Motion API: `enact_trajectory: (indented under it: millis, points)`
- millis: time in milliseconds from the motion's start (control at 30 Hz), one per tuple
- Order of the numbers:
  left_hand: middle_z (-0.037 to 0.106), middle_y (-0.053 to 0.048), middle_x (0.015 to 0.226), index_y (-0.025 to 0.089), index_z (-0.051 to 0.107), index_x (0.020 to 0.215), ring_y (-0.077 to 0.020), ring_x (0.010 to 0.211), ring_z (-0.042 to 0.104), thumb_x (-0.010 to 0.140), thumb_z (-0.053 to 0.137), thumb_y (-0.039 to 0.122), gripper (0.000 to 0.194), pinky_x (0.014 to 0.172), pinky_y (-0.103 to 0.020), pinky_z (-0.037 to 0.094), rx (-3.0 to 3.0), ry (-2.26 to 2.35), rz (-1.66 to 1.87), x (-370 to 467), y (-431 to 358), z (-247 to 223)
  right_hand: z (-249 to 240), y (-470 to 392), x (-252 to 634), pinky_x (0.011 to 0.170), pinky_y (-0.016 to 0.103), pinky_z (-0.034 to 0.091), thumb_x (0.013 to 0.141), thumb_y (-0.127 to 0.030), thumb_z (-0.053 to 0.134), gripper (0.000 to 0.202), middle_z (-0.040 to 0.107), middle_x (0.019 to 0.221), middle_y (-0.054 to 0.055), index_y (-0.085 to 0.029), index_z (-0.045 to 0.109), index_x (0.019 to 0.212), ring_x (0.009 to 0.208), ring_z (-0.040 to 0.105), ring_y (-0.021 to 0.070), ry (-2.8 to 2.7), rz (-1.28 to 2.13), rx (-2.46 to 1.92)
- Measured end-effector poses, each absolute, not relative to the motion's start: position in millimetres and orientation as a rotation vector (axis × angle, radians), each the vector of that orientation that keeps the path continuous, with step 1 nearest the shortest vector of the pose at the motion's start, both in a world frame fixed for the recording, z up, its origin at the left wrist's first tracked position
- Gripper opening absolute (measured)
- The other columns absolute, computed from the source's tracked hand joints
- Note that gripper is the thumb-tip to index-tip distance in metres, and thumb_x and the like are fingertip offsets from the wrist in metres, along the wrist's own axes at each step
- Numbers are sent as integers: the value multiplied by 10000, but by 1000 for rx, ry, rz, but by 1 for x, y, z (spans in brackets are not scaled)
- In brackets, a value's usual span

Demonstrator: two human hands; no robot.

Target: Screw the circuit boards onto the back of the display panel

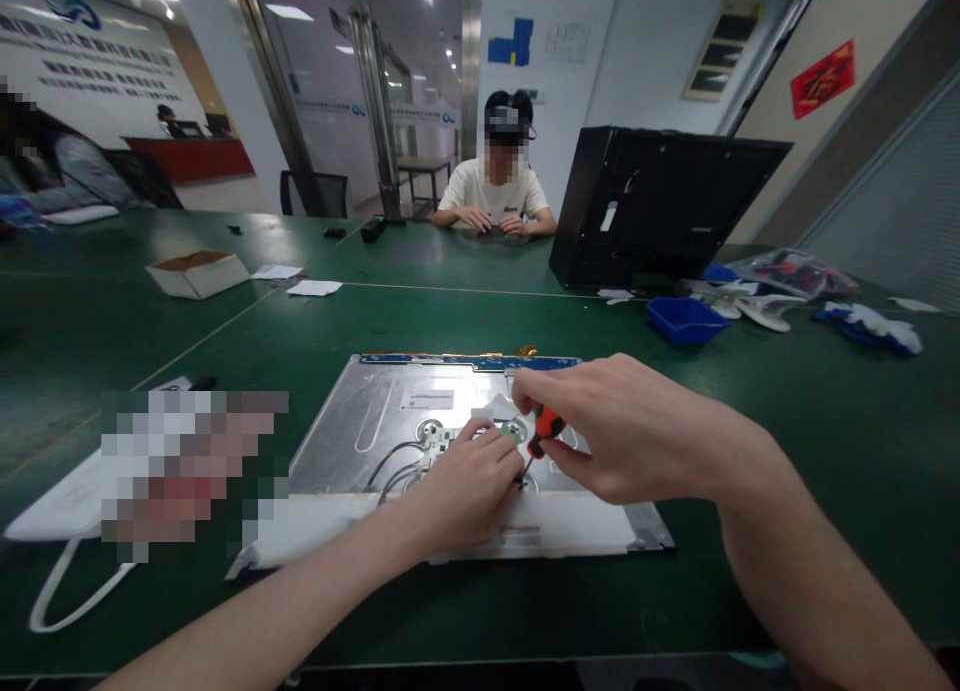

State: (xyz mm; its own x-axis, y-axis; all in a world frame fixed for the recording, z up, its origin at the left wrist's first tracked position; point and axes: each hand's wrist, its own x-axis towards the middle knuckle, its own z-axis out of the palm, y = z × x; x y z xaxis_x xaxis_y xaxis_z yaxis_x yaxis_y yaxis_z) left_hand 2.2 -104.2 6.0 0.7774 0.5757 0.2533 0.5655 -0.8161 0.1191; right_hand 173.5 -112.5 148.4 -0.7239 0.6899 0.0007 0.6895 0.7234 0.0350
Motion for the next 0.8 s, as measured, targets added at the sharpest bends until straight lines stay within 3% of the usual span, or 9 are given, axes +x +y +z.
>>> enact_trajectory:
  millis: [167,333,600,800]
  points:
    - [630,-72,964,165,580,904,-229,954,562,863,478,169,110,981,-438,314,2916,926,440,2,-104,9,145,-110,173,491,256,210,877,-379,484,157,645,708,3,-228,528,873,572,536,155,2849,184,1253]
    - [618,-62,925,162,573,874,-214,898,561,858,487,169,89,974,-426,319,2925,938,421,2,-105,9,146,-110,175,502,257,238,856,-248,482,92,652,776,1,-224,500,943,606,548,148,2885,120,1189]
    - [627,-71,961,167,578,914,-224,947,563,860,475,173,116,972,-430,313,2926,931,444,2,-104,6,143,-110,175,479,258,208,873,-363,493,140,650,736,-3,-238,498,935,581,551,163,2854,215,1266]
    - [624,-72,939,163,576,886,-222,923,565,849,498,179,87,962,-420,320,2954,931,420,2,-104,7,143,-108,176,480,256,224,842,-251,501,79,637,769,-15,-231,471,912,574,514,140,2918,105,1170]
